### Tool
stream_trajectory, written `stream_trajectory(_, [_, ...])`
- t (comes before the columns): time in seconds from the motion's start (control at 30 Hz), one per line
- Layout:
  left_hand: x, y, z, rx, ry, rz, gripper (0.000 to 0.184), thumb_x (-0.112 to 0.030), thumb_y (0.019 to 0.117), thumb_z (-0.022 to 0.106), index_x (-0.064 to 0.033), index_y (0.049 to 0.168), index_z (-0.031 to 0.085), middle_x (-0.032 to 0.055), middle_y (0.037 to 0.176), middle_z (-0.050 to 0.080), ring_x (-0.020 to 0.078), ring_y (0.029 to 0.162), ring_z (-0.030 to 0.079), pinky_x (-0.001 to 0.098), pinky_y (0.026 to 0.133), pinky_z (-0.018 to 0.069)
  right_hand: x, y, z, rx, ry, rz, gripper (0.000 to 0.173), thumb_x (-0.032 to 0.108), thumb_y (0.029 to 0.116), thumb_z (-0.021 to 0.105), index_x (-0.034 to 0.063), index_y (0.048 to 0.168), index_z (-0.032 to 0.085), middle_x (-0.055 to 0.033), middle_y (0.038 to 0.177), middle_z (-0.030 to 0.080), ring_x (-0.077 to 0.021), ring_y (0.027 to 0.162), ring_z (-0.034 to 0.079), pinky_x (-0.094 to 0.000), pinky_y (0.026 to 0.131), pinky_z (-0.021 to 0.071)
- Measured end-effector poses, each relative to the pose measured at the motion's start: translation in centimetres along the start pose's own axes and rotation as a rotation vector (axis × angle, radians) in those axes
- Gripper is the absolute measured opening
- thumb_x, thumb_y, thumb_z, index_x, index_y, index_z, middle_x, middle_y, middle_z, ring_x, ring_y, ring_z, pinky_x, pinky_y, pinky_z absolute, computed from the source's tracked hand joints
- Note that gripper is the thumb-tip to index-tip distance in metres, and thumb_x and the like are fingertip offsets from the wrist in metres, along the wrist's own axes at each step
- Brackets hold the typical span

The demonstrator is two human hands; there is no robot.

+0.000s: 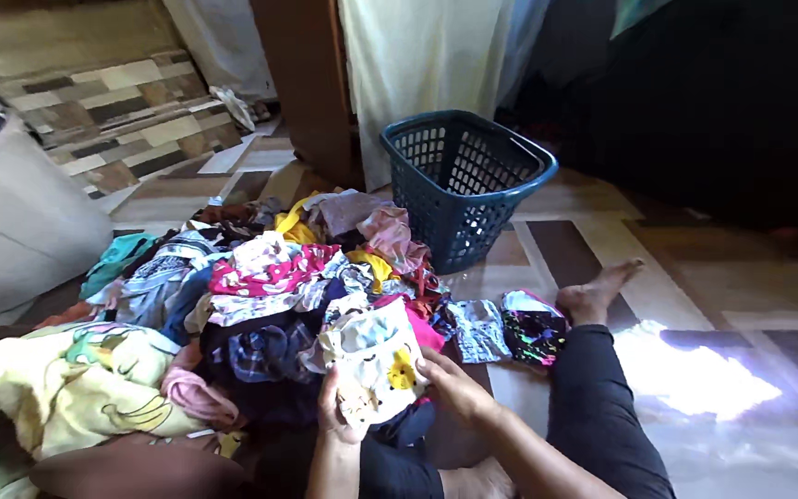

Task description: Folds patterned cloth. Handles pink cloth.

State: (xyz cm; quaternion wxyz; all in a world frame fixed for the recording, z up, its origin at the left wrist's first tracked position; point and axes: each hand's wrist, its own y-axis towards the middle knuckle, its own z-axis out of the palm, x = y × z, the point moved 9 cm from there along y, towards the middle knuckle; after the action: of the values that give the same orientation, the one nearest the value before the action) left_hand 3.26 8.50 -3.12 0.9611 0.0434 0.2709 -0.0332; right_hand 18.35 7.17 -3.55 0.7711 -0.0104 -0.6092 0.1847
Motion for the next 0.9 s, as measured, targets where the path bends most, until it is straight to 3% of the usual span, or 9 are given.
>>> stream_trajectory(0.07, [0.8,-0.5,-0.2,-0.123,0.186,-0.060,0.014,-0.029,0.0935,0.064,-0.0176,0.096,0.071,-0.0007,0.083,0.076,0.0068,0.074,0.073,0.0260,0.069,0.0624,0.1,-0.5,-0.3,0.018,0.066,0.009,0.031,0.015,0.1013,0.052,0.0007,0.129,0.052,-0.0005,0.099,0.071,-0.0080,0.088,0.071,-0.0296,0.083,0.0603])
stream_trajectory(0.13, [0.9,-0.6,-0.1,-0.263,0.383,-0.131,0.017,-0.013,0.1043,0.039,-0.0102,0.109,0.056,-0.0007,0.084,0.073,0.0067,0.075,0.072,0.0259,0.068,0.0630,0.2,-0.8,-0.9,0.009,0.080,0.014,0.021,0.005,0.1004,0.054,0.0016,0.121,0.056,0.0005,0.092,0.072,-0.0077,0.083,0.071,-0.0289,0.080,0.0605])
stream_trajectory(0.2, [0.7,-0.3,0.2,-0.350,0.456,-0.159,0.019,-0.009,0.1062,0.037,-0.0065,0.116,0.052,0.0012,0.085,0.072,0.0079,0.075,0.072,0.0266,0.067,0.0628,0.6,-0.9,-1.3,0.049,0.146,-0.048,0.021,0.006,0.0973,0.056,0.0057,0.118,0.058,0.0021,0.093,0.073,-0.0074,0.083,0.071,-0.0286,0.079,0.0607])
stream_trajectory(0.37, [1.6,0.2,3.3,-0.227,0.204,-0.069,0.042,-0.017,0.1085,0.022,-0.0123,0.101,0.063,0.0017,0.085,0.075,0.0094,0.079,0.074,0.0295,0.071,0.0641,2.2,-2.1,-0.3,0.475,0.538,-0.428,0.056,0.046,0.0899,0.073,0.0254,0.140,0.059,0.0047,0.131,0.068,-0.0099,0.122,0.063,-0.0340,0.105,0.0517])
stream_trajectory(0.47, [2.5,0.2,3.1,-0.295,0.236,-0.034,0.039,-0.020,0.1104,0.024,-0.0104,0.106,0.061,0.0019,0.086,0.074,0.0096,0.080,0.073,0.0298,0.071,0.0636,0.7,-2.7,0.5,0.476,0.443,-0.438,0.052,0.047,0.0868,0.075,0.0249,0.133,0.066,0.0081,0.127,0.070,-0.0066,0.121,0.062,-0.0329,0.106,0.0496])
stream_trajectory(0.53, [3.0,0.2,2.4,-0.348,0.313,-0.041,0.037,-0.021,0.1110,0.025,-0.0084,0.107,0.060,0.0018,0.085,0.072,0.0095,0.078,0.072,0.0295,0.070,0.0628,0.0,-3.4,1.2,0.295,0.249,-0.361,0.049,0.035,0.0822,0.079,0.0181,0.125,0.062,0.0129,0.116,0.071,0.0001,0.111,0.064,-0.0265,0.098,0.0532])
stream_trajectory(0.63, [3.4,-0.3,1.4,-0.323,0.427,-0.067,0.034,-0.021,0.1108,0.028,-0.0072,0.114,0.059,0.0022,0.089,0.072,0.0095,0.081,0.072,0.0296,0.072,0.0625,-1.3,-3.4,1.1,0.020,0.154,-0.201,0.030,0.012,0.0978,0.060,-0.0015,0.125,0.056,0.0049,0.108,0.069,0.0004,0.103,0.065,-0.0242,0.097,0.0538])
stream_trajectory(0.83, [1.2,0.5,0.0,-0.389,0.543,0.020,0.021,-0.009,0.1049,0.040,-0.0047,0.120,0.053,0.0030,0.095,0.070,0.0111,0.087,0.071,0.0317,0.077,0.0620,-0.8,-2.5,0.7,-0.066,0.429,-0.083,0.026,0.007,0.1056,0.039,-0.0023,0.127,0.052,-0.0033,0.109,0.070,-0.0089,0.102,0.067,-0.0305,0.097,0.0552])
stream_trajectory(0.9, [0.4,1.2,-0.5,-0.369,0.561,0.056,0.032,-0.008,0.1049,0.040,-0.0046,0.136,0.045,0.0049,0.108,0.066,0.0124,0.094,0.069,0.0327,0.082,0.0603,-0.4,-2.3,0.3,-0.062,0.468,-0.091,0.026,0.006,0.1041,0.039,-0.0016,0.126,0.052,-0.0040,0.108,0.070,-0.0105,0.101,0.068,-0.0319,0.096,0.0558])
